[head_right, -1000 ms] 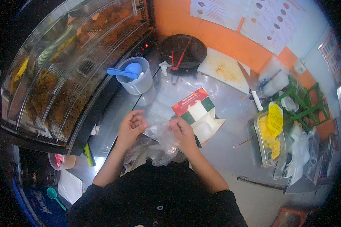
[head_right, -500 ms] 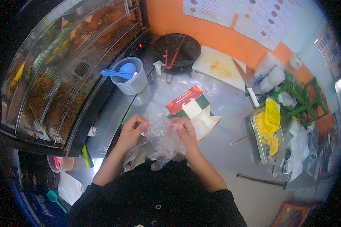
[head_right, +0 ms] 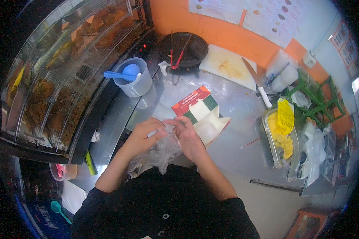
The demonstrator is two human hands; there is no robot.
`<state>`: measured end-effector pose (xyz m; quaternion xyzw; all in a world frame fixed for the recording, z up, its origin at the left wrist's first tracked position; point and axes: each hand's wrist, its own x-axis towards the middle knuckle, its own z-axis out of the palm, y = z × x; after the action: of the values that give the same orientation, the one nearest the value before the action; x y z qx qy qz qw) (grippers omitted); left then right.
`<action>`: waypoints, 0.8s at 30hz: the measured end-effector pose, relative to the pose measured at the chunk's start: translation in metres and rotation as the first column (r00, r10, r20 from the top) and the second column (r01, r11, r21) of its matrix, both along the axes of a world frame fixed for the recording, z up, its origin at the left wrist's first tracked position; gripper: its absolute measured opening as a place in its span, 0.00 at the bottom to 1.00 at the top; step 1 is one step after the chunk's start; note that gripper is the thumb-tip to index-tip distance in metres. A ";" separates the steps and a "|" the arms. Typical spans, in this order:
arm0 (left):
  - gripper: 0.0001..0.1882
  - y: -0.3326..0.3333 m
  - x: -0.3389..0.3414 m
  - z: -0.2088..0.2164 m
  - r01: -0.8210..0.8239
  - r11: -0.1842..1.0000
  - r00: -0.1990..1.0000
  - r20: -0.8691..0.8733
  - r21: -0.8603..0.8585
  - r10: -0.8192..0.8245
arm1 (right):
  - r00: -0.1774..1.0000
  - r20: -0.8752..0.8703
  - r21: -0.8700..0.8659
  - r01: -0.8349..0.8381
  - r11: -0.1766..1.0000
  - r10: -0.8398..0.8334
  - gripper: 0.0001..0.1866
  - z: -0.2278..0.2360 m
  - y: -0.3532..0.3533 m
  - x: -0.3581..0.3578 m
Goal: The person retrieves a receipt and places it on a food warmer, then opens a cooler to take out a white rice cake. They open a takeout box, place the rice cake inside, add a portion of fried chicken, and include a yellow condiment. The person writes on the receipt, closes the box, and places it into a plastic bag.
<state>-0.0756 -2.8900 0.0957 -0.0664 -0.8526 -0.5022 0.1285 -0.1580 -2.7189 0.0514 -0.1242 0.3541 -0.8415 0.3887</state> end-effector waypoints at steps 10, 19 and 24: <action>0.15 -0.008 0.010 -0.005 0.143 0.304 0.706 0.118 0.942 -0.698 | 0.564 -0.793 0.175 -0.152 0.973 0.231 0.19 0.026 0.016 -0.024; 0.32 -0.003 -0.023 -0.033 0.436 0.004 0.201 -0.093 0.900 -0.975 | 0.735 -0.611 0.240 -0.180 0.954 0.293 0.09 0.000 -0.011 -0.028; 0.43 0.010 -0.012 -0.033 0.123 -0.401 0.931 -0.246 0.908 -0.271 | 0.871 -0.405 0.328 0.424 0.844 -0.280 0.15 -0.037 -0.013 -0.021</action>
<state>-0.0872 -2.8799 0.0627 -0.0625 -0.0483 -0.9969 -0.0049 -0.1786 -2.7323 0.0139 -0.1164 0.5996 -0.7723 0.1748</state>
